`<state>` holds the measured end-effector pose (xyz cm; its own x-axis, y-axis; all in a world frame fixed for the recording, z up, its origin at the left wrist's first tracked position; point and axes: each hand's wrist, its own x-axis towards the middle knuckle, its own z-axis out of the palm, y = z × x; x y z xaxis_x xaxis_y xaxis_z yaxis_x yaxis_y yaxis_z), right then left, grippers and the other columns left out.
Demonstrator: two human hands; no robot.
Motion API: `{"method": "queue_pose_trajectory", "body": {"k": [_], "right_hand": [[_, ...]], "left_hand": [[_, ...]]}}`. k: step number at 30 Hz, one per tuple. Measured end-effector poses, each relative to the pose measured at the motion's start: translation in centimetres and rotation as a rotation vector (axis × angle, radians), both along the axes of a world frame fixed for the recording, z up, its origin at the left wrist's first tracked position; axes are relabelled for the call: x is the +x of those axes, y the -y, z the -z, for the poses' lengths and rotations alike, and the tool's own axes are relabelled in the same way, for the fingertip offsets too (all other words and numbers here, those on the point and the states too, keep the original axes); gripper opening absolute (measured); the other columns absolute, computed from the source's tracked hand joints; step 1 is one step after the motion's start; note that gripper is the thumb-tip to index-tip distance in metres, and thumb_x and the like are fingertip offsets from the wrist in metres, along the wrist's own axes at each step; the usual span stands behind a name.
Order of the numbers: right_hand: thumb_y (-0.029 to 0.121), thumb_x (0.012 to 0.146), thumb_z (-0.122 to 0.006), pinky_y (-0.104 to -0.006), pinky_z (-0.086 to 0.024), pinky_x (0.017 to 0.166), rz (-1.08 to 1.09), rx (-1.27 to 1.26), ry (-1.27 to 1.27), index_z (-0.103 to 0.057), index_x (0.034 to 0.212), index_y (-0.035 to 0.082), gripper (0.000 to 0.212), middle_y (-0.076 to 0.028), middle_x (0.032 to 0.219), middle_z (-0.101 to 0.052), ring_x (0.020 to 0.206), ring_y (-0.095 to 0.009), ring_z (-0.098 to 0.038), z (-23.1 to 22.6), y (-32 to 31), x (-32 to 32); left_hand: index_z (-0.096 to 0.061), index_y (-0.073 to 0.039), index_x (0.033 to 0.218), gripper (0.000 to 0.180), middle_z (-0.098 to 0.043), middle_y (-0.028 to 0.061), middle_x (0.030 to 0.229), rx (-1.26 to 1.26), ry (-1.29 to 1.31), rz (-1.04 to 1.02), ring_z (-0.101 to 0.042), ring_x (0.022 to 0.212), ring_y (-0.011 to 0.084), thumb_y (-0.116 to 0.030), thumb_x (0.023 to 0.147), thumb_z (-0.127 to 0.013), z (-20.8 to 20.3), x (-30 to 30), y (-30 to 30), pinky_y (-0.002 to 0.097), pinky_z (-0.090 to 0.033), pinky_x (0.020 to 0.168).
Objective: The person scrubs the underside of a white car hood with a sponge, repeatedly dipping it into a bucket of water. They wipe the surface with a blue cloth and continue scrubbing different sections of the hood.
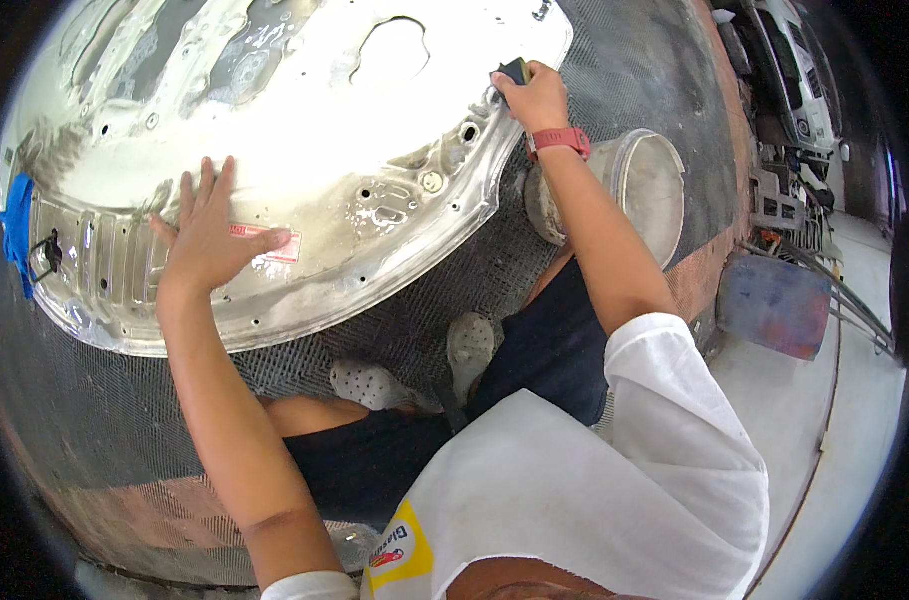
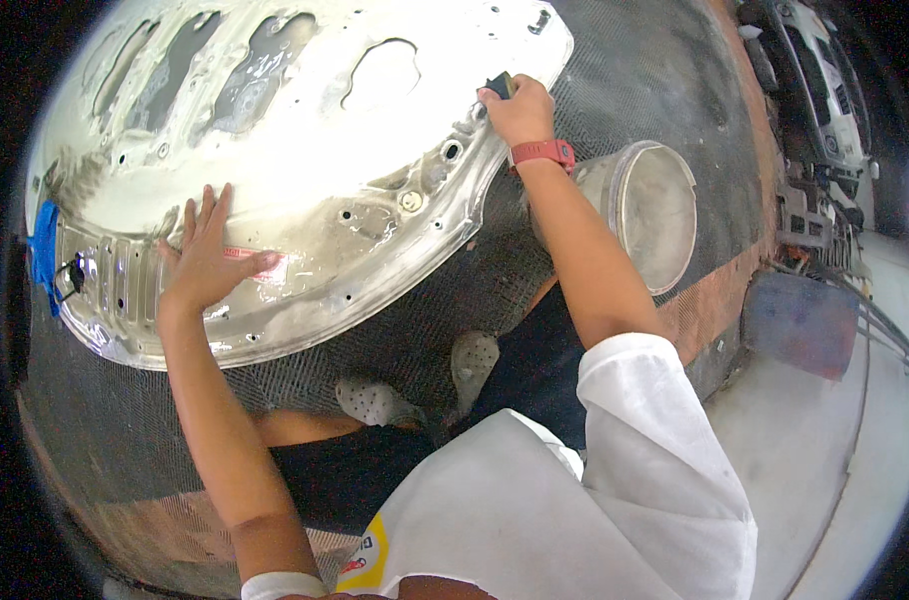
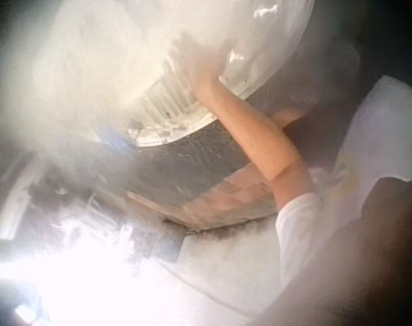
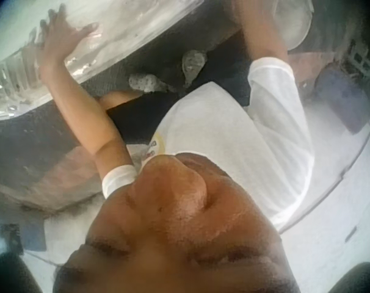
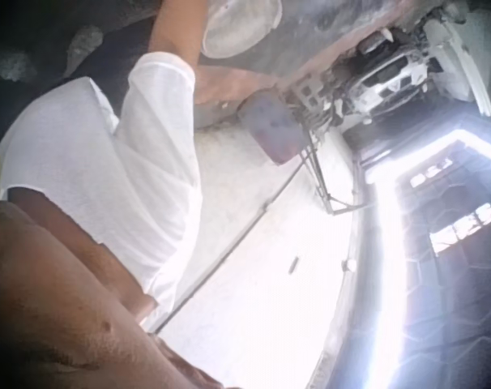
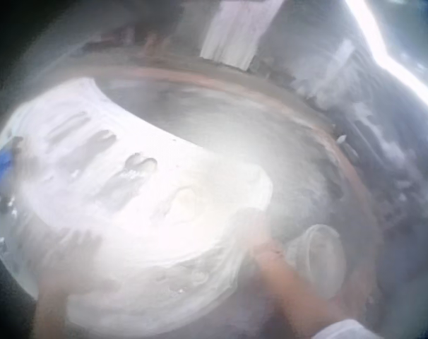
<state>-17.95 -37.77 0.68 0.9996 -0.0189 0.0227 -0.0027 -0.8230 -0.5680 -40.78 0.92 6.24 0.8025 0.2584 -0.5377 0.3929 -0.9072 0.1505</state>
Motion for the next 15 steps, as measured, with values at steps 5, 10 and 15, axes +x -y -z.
{"method": "queue_pose_trajectory", "body": {"k": [5, 10, 15], "right_hand": [[0.035, 0.080, -0.088, -0.0470, -0.059, 0.077, -0.212, -0.191, 0.030, -0.075, 0.087, -0.004, 0.043, -0.025, 0.081, -0.075, 0.079, -0.040, -0.075, -0.6, 0.4, -0.1], [0.037, 0.083, -0.088, -0.0461, -0.059, 0.079, -0.181, -0.118, -0.131, -0.079, 0.099, -0.003, 0.045, -0.022, 0.086, -0.078, 0.081, -0.036, -0.076, -1.6, 0.0, 1.0], [0.036, 0.085, -0.087, -0.0436, -0.059, 0.090, -0.382, -0.079, -0.129, -0.078, 0.114, -0.004, 0.050, -0.023, 0.101, -0.080, 0.095, -0.036, -0.078, -2.9, 3.0, 3.8]], "left_hand": [[-0.024, -0.022, 0.174, 0.144, -0.016, 0.0091, 0.182, 0.002, -0.024, -0.006, -0.005, 0.169, 0.0307, -0.081, 0.059, -0.087, -0.1, 0.0, 0.1, 0.0720, 0.008, 0.129], [-0.020, -0.031, 0.174, 0.139, -0.013, 0.0015, 0.183, 0.054, -0.023, 0.011, -0.006, 0.169, 0.0286, -0.079, 0.062, -0.086, 0.4, -0.2, -0.2, 0.0727, 0.005, 0.129], [-0.024, -0.021, 0.174, 0.145, -0.016, 0.0112, 0.181, -0.021, -0.007, -0.008, -0.006, 0.169, 0.0323, -0.080, 0.058, -0.087, -0.1, 0.1, 0.1, 0.0728, 0.008, 0.128]]}}
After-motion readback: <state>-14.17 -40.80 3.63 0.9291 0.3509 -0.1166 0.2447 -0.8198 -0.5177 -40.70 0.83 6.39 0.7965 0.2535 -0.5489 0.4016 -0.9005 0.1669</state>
